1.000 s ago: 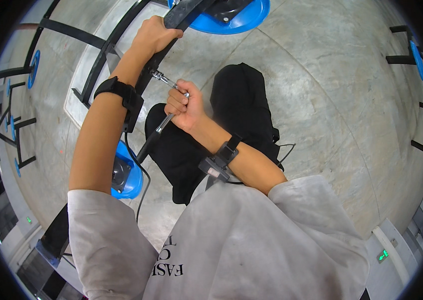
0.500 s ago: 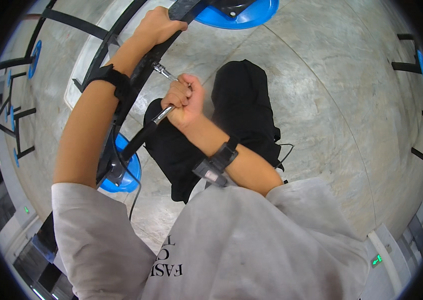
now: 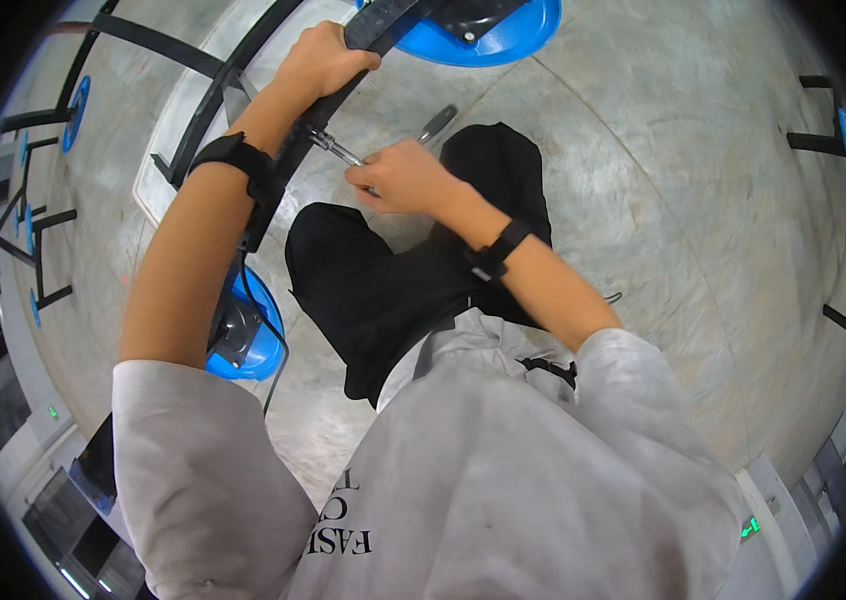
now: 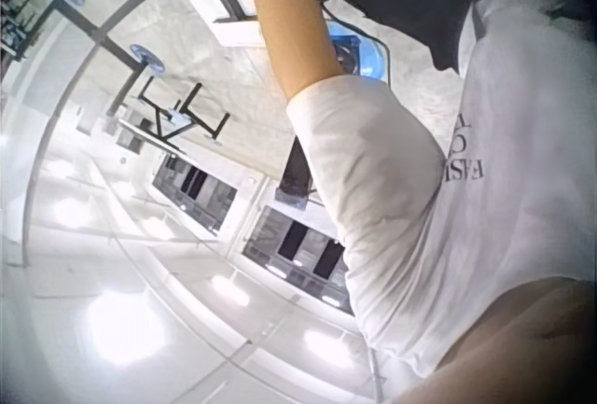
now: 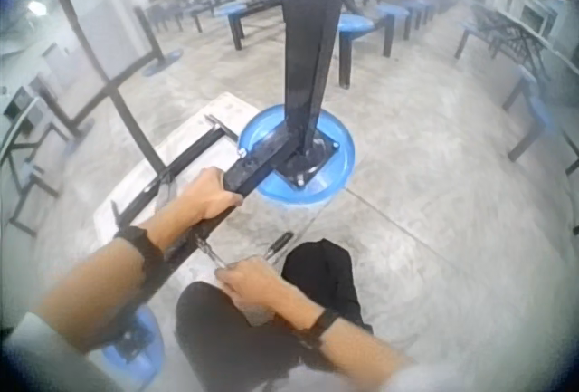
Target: The person assembles a cafeteria table by placing a tabletop onto its metal frame and securing it with bolts and nuts using a ratchet wrench.
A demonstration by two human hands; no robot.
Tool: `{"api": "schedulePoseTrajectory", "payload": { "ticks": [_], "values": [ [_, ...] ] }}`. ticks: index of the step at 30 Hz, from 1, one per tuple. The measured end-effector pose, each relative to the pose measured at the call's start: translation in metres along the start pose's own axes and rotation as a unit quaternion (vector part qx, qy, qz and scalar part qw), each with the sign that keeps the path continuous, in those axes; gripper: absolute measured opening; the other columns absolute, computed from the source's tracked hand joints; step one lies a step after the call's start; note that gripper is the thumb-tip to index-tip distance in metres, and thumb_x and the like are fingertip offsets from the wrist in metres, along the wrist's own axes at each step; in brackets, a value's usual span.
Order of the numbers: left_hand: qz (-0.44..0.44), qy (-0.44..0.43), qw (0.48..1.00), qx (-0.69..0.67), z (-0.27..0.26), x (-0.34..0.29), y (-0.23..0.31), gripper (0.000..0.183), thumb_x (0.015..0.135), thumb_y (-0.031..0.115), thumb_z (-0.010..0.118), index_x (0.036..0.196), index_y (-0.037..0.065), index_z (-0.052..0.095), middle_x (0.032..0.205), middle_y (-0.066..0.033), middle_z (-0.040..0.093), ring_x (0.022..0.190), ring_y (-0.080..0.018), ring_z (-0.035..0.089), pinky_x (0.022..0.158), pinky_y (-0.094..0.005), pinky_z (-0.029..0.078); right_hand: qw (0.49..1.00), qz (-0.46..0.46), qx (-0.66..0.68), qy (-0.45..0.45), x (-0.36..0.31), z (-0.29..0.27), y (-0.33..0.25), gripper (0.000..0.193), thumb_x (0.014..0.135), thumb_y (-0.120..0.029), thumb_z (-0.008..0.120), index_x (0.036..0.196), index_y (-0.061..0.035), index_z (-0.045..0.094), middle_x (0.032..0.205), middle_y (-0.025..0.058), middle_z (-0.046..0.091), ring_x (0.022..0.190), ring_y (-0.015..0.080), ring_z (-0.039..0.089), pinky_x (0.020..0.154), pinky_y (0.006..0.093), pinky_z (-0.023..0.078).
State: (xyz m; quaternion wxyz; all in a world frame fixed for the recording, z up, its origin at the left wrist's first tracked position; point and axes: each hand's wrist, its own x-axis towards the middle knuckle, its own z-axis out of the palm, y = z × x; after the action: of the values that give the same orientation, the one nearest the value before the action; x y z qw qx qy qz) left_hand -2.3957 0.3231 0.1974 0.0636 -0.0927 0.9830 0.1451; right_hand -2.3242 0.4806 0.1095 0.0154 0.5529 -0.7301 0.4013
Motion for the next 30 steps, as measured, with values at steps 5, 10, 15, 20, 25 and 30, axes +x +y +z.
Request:
{"api": "schedulePoseTrajectory", "payload": {
  "ticks": [5,10,15,20,25,30],
  "values": [
    [-0.015,-0.001,1.0,-0.015,0.004,-0.002,-0.002,0.053,0.055,0.04,0.064,0.082,-0.005,0.061,0.078,-0.0231,0.061,0.074,-0.0335,0.061,0.068,-0.0377,0.047,0.995,-0.066,-0.004,-0.071,0.009,-0.026,0.003,0.01,0.067,-0.02,0.059,0.064,-0.0121,0.053,0.05,0.0076,0.05,0.049,0.0281,0.054,0.045,0.0386,0.04],
    [-0.021,0.011,0.999,-0.023,0.001,-0.006,-0.003,0.052,0.055,0.039,0.064,0.082,-0.005,0.061,0.079,-0.0232,0.061,0.074,-0.0338,0.06,0.068,-0.0382,0.047,0.996,-0.057,-0.023,-0.07,-0.02,-0.025,-0.011,0.014,0.066,-0.017,0.061,0.061,-0.0103,0.05,0.048,0.006,0.046,0.045,0.0235,0.05,0.041,0.0357,0.036],
    [0.001,0.015,0.999,-0.028,0.001,-0.008,0.0,0.051,0.055,0.04,0.064,0.079,-0.005,0.061,0.079,-0.0249,0.06,0.073,-0.0364,0.059,0.069,-0.0389,0.047,0.987,0.023,0.138,0.075,-0.072,-0.032,-0.033,0.019,0.061,-0.004,0.063,0.053,-0.0086,0.047,0.043,0.0051,0.042,0.036,0.0223,0.044,0.036,0.0301,0.033],
    [0.009,0.02,1.0,0.0,0.001,-0.009,0.007,0.052,0.056,0.04,0.063,0.079,-0.006,0.06,0.078,-0.0268,0.059,0.073,-0.0376,0.058,0.069,-0.0384,0.046,0.974,0.044,0.172,0.144,-0.035,-0.032,-0.043,0.022,0.067,-0.004,0.061,0.052,-0.0058,0.045,0.045,0.0043,0.044,0.036,0.0192,0.044,0.037,0.0291,0.033],
    [0.027,0.058,0.998,-0.006,0.004,-0.007,0.004,0.053,0.055,0.041,0.064,0.08,-0.006,0.06,0.078,-0.0257,0.059,0.073,-0.0359,0.059,0.069,-0.038,0.046,0.593,0.29,0.727,0.188,-0.017,-0.011,-0.032,0.024,0.077,-0.007,0.053,0.056,-0.012,0.04,0.044,-0.0011,0.037,0.035,0.0101,0.034,0.037,0.0241,0.024],
    [0.011,0.025,1.0,-0.009,0.0,-0.004,0.008,0.053,0.055,0.041,0.064,0.08,-0.006,0.06,0.076,-0.0244,0.06,0.072,-0.0348,0.059,0.069,-0.0374,0.046,0.229,0.247,0.925,0.176,-0.004,0.012,-0.036,0.024,0.08,-0.013,0.048,0.059,-0.0138,0.035,0.042,-0.0032,0.029,0.033,0.0079,0.022,0.035,0.0237,0.019]
  ]
}}
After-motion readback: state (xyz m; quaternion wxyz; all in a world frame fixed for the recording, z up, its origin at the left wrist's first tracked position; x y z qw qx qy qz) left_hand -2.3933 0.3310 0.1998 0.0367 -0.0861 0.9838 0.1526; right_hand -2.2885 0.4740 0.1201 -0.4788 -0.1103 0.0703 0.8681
